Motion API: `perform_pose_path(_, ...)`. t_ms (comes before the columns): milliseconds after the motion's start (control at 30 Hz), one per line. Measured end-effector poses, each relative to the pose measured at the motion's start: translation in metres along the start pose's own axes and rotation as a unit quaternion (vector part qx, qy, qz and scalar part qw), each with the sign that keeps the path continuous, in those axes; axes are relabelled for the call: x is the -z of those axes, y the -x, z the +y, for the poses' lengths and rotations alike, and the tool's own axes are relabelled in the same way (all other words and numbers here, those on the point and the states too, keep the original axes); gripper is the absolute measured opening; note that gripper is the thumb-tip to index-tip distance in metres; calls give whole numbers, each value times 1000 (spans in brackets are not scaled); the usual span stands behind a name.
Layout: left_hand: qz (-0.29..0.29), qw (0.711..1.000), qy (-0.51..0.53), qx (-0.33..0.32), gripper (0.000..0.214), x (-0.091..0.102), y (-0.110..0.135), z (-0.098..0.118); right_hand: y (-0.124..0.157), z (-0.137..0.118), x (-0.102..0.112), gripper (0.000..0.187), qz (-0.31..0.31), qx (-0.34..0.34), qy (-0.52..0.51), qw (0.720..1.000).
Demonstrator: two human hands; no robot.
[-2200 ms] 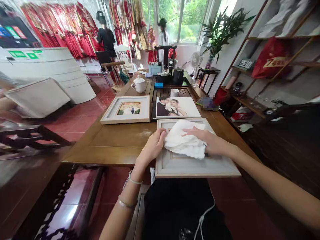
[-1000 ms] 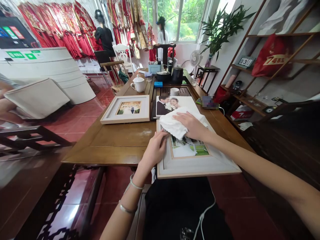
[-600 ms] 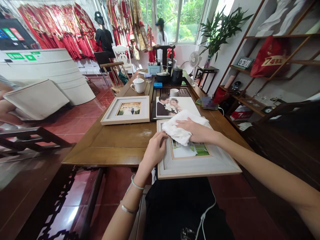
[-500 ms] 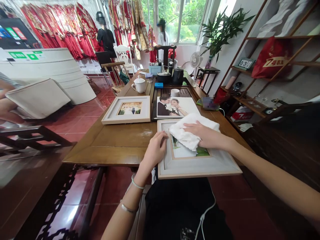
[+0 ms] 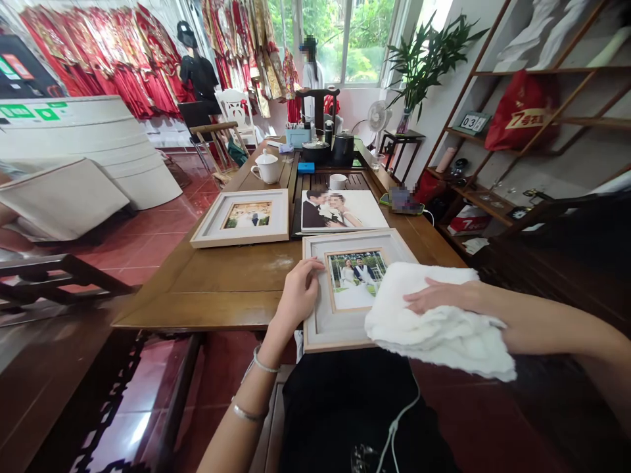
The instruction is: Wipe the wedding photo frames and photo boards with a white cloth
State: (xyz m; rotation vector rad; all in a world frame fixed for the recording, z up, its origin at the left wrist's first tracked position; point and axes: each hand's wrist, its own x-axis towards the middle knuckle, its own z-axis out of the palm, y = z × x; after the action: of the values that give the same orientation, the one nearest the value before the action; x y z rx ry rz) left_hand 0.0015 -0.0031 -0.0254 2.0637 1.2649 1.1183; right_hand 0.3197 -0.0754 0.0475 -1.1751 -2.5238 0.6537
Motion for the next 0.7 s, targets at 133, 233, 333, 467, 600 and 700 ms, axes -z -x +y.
perform_pose_path(133, -70, 996, -58, -7, 38, 1, -1, -1, -15, 20, 9, 40, -14, -14, 63, 998)
perform_pose_path(233, -101, 991, -86, -7, 43, 1, -2, -2, -38, 38, 13, 42, 39, -31, 116, 992)
perform_pose_path(333, -108, 989, -99, -16, 45, 2, -2, -4, -64, 57, 13, 44, 98, -28, 174, 979)
perform_pose_path(467, -106, 989, -98, -26, 46, 2, -2, -5, -95, 76, 11, 48, 143, -13, 214, 966)
perform_pose_path(600, -99, 990, -99, -17, 48, 1, -2, -2, -108, 83, 8, 62, 107, -9, 209, 972)
perform_pose_path(700, -74, 993, -92, -1, 48, -1, -2, -1, -100, 81, 6, 64, 71, -3, 185, 980)
